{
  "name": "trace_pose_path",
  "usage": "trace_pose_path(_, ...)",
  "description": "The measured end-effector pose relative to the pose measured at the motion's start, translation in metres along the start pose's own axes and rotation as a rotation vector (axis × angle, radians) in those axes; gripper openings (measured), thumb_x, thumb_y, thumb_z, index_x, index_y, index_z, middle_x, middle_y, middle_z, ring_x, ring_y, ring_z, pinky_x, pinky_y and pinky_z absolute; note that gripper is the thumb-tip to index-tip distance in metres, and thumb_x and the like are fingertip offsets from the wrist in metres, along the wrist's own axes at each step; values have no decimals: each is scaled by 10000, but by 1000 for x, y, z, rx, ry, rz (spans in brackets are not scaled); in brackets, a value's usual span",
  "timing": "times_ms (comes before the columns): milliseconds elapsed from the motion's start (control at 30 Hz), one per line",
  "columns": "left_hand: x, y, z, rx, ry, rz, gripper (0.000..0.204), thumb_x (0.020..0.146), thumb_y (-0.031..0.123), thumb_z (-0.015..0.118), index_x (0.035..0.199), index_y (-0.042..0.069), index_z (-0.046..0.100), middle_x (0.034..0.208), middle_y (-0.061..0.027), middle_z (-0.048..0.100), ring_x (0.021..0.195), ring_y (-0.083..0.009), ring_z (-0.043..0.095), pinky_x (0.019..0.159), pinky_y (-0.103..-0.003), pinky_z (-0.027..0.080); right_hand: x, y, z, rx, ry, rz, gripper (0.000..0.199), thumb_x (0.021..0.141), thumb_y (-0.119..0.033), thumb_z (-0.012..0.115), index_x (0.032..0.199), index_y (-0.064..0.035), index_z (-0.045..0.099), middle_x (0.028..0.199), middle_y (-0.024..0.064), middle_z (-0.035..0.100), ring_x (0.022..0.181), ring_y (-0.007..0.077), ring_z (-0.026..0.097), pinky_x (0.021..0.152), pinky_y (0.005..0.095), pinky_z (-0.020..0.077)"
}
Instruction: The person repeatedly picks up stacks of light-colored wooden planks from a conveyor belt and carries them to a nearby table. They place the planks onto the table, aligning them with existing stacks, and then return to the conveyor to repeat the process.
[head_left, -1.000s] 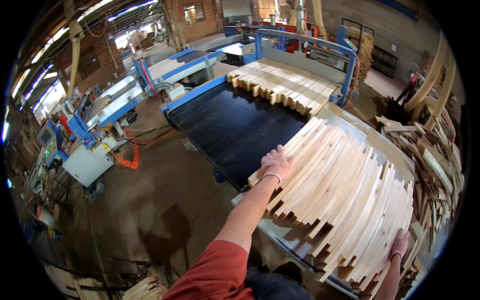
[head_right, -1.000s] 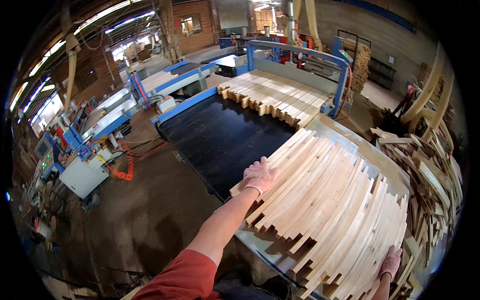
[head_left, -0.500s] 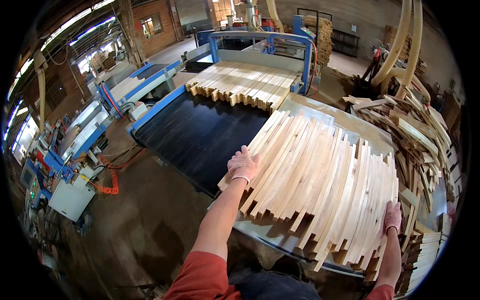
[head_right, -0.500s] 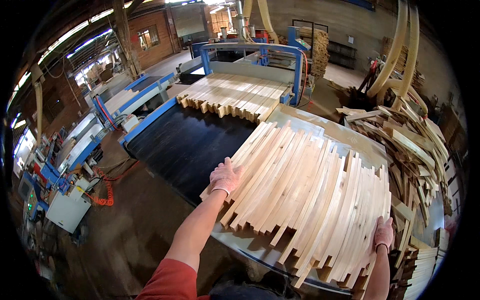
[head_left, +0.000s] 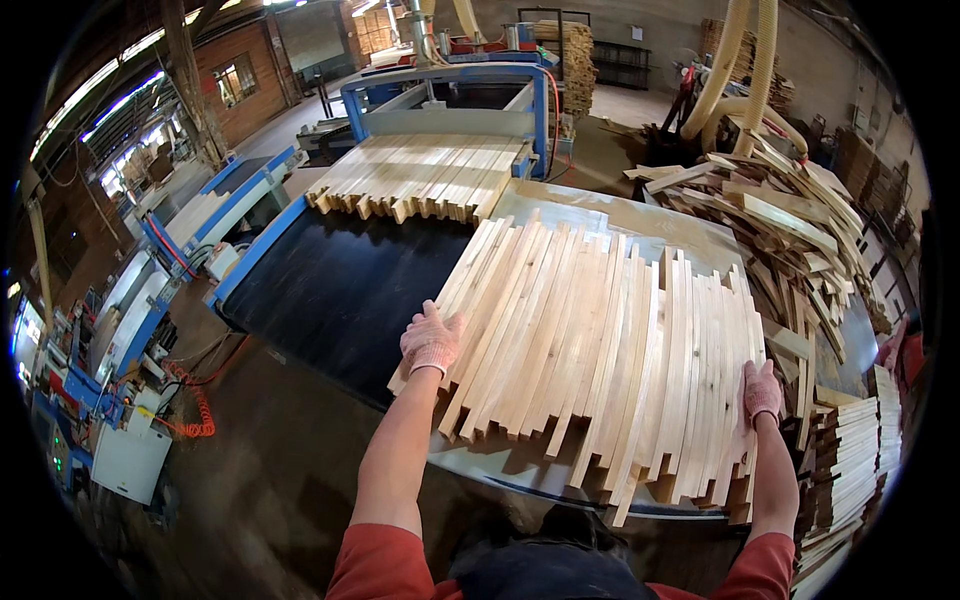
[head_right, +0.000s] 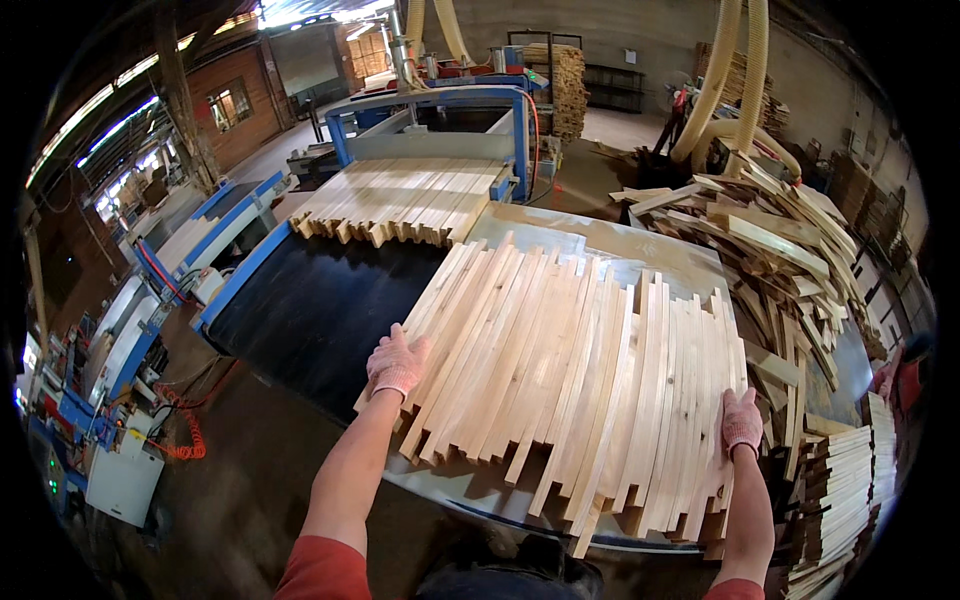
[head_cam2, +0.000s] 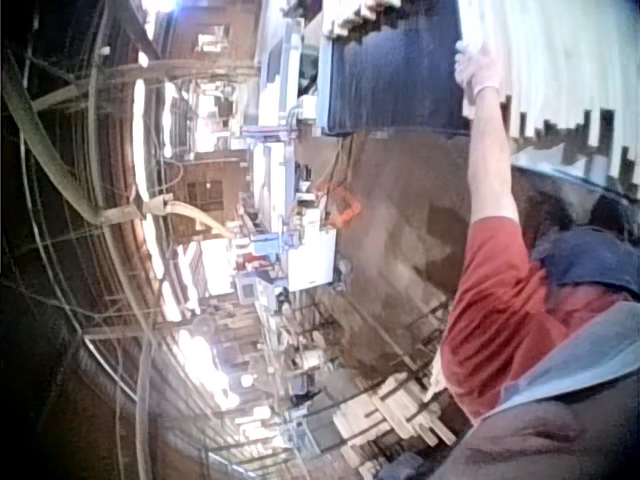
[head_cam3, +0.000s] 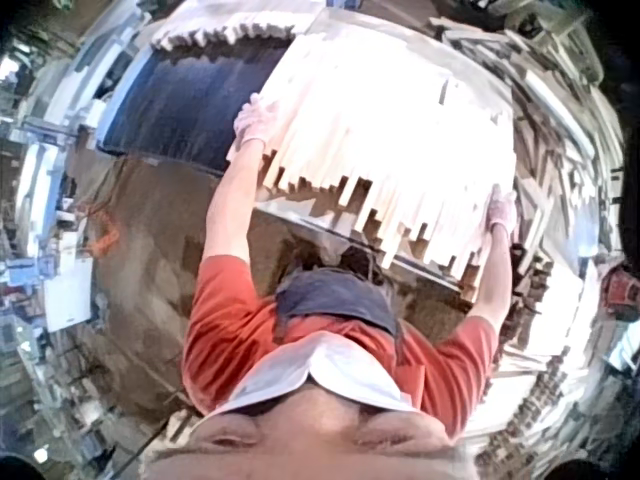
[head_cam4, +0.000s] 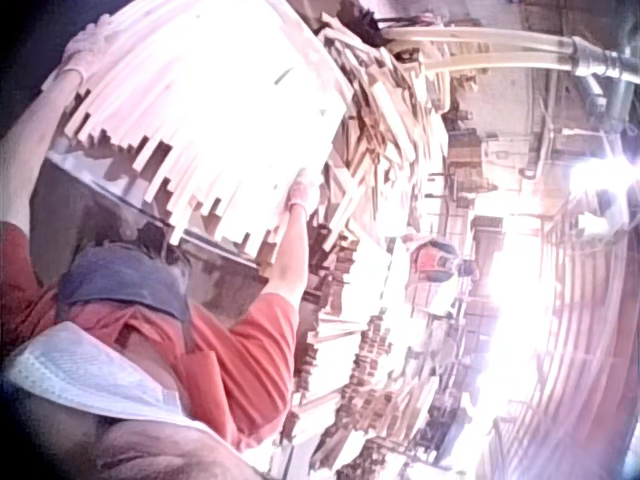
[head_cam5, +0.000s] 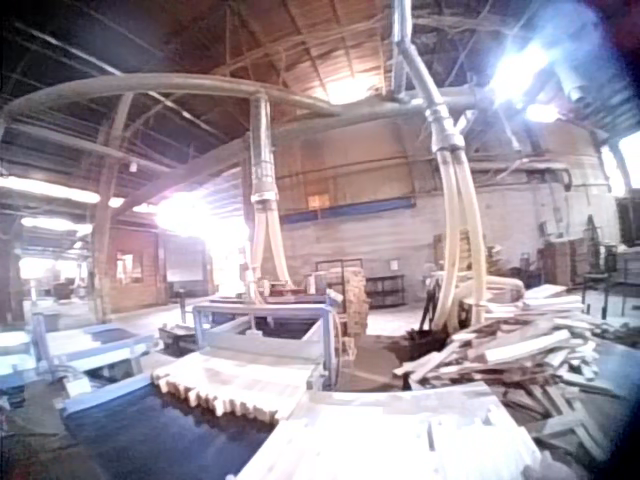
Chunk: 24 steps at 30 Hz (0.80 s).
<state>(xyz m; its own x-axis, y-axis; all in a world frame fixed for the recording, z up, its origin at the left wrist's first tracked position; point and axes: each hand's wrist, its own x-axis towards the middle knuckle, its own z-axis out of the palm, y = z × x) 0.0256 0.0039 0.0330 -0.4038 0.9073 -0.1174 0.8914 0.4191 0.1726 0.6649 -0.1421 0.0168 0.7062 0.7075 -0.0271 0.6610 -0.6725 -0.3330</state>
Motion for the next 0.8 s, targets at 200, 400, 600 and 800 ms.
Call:
trace_pose_path(200, 1, -1, 1, 10, 7, -15, 874, 1024, 716, 418, 1655, 116, 341, 1511, -217, 575, 1326, -374, 628, 1104, -497, 507, -1, -4, -3, -25, -10, -15, 832, 1051, -578, 497, 1621, 9, 348, 1325, 324, 681, 1237, 480, 653, 1049, 537, 506)
trace_pose_path(400, 6, 0, 8, 66, 50, -18, 891, 1012, 748, 433, 1646, 126, 359, 1435, -167, 632, 1240, -328, 686, 998, -472, 574, 1, -1, 2, -23, 24, -19, 759, 1055, -578, 506, 1523, 15, 426, 1264, 359, 686, 1197, 508, 659, 1012, 553, 518)
trace_pose_path(600, 6, -1, 10, 90, 47, -21, 884, 1025, 737, 411, 1656, 122, 350, 1455, -170, 624, 1249, -318, 688, 1006, -469, 576, -1, -2, 0, -10, 19, -21, 755, 1052, -568, 510, 1531, 9, 424, 1266, 351, 690, 1207, 510, 653, 1030, 557, 506)
trace_pose_path(800, 4, -2, 8, 81, 48, 2, 861, 1047, 722, 382, 1665, 124, 340, 1470, -173, 612, 1269, -322, 678, 1022, -470, 574, 1, -1, 1, -22, 22, -6, 768, 1052, -574, 507, 1549, 4, 419, 1274, 354, 686, 1216, 507, 652, 1038, 555, 507)
